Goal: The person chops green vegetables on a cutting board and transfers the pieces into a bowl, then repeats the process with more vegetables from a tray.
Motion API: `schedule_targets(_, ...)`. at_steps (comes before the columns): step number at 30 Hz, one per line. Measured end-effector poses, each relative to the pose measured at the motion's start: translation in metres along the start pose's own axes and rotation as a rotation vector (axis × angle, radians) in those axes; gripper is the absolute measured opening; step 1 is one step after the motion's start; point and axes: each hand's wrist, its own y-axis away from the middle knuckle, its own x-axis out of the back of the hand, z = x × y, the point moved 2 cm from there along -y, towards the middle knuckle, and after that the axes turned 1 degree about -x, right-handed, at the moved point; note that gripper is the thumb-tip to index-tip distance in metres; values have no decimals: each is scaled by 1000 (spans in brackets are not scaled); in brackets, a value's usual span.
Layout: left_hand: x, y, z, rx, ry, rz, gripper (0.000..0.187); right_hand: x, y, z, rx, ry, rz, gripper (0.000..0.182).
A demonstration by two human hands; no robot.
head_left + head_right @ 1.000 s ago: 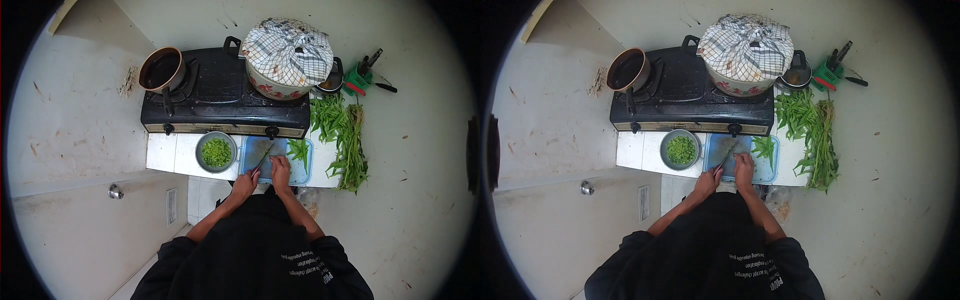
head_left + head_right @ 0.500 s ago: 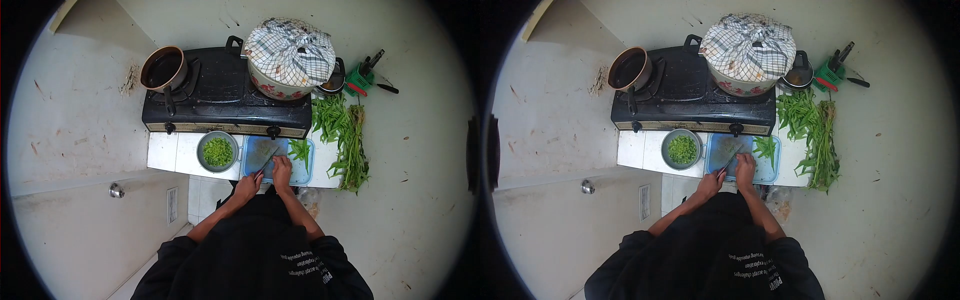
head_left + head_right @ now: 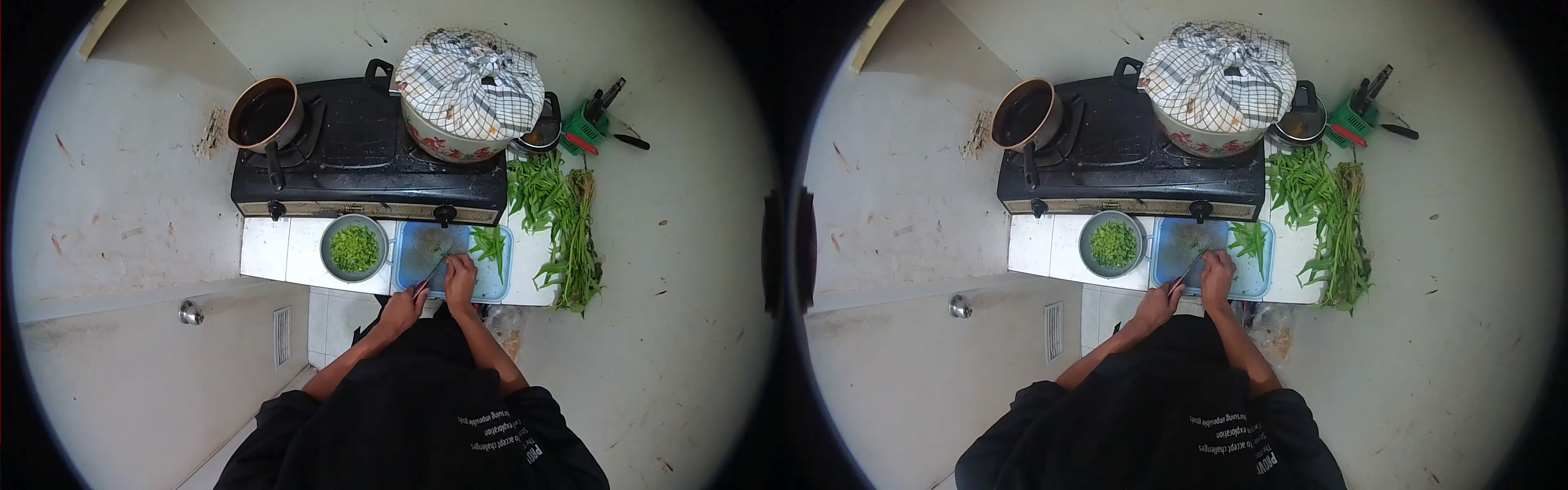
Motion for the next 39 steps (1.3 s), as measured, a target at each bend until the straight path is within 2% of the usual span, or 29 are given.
schedule_targets(10,-4,-4,2,-25,-60,69,54,-1,1,0,37,-13,2,19)
schedule_targets(15,-1,-7,1,26,-28,82,54,12,3,-8,95,25,-11,17)
schedule_targets(24,-6,-2,-3,-32,3,26,54,2,0,1,59,53,0,7)
schedule_targets(34,-5,-9,4,4,-13,89,54,4,1,0,41,8,6,10)
schedule_targets(39,-3,-4,0,-26,27,45,54,8,0,-2,0,12,-13,10)
